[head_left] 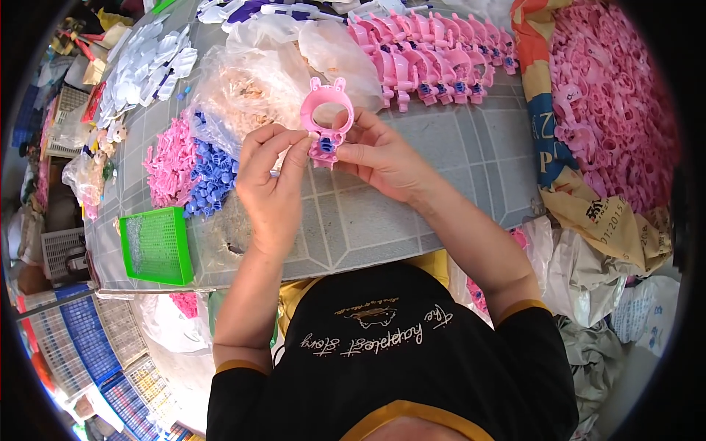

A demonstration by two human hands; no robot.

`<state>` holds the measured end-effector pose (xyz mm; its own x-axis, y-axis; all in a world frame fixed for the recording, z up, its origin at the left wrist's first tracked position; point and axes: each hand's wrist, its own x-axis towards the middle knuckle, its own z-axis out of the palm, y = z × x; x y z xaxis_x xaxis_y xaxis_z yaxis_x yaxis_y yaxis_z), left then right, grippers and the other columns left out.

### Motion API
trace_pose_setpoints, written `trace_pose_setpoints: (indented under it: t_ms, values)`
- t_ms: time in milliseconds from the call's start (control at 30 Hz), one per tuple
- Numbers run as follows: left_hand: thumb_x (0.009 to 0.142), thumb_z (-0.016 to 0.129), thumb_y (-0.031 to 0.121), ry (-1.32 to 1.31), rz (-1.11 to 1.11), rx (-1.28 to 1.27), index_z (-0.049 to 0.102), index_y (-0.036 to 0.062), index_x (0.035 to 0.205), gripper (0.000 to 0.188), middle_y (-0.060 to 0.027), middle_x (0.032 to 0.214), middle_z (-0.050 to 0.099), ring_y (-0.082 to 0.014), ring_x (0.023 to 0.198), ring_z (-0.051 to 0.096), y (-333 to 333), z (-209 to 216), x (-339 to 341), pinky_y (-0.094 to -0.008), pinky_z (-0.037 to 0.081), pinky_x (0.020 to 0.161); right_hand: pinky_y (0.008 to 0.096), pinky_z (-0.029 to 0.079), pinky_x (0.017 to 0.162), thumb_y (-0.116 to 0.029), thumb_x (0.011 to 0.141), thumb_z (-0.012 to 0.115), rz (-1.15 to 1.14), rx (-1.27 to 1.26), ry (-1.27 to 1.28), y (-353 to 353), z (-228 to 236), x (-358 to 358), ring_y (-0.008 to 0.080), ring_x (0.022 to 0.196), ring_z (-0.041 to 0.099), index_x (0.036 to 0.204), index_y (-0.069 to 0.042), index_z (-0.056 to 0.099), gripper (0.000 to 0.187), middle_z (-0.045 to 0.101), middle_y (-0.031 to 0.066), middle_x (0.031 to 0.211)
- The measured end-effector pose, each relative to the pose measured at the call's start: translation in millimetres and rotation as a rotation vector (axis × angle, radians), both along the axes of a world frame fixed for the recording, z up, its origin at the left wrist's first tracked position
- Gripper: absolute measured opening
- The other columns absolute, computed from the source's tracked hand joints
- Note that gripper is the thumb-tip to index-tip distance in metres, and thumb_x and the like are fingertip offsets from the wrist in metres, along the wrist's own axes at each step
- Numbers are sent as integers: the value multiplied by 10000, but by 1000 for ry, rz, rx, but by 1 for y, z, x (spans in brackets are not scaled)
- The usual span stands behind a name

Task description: Assembling pink plastic toy mirror frames by attaching small blue floral decorations to the bottom.

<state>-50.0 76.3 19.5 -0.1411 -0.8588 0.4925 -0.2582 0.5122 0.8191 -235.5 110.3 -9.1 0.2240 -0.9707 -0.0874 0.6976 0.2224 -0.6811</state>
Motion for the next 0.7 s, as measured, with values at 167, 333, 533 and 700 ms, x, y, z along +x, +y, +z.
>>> trace_pose_setpoints:
  t_ms: [167,333,533,700]
  values:
    - [840,806,5,-81,30,-61,779,13,995,158,-102,1012,671,-231,957,642,1,-5,-1,-318,514,853,315,533,1009,-17,966,683,-13,-15,17,1,3,2,163,1171,647,1315,-119,542,390,620,43,1308]
    - [817,810,-8,-222,-22,-173,774,15,968,158,-107,986,677,-256,935,652,-6,4,4,-334,524,833,322,538,1005,-61,984,674,-13,-32,48,0,-2,0,162,1160,652,1350,-113,536,394,639,45,1281]
    - [810,806,-1,-328,-99,-152,762,15,968,165,-106,975,698,-273,896,668,-11,18,11,-358,540,807,335,560,985,-109,1009,657,16,-37,40,-3,-2,-2,167,1135,671,1365,-94,531,378,654,58,1260]
    - [833,781,-2,-321,-177,-141,750,17,1007,177,-110,994,716,-267,919,678,-12,22,16,-352,543,813,339,582,960,-145,1023,652,32,-21,1,-4,-2,-2,173,1104,692,1364,-85,535,365,669,71,1246]
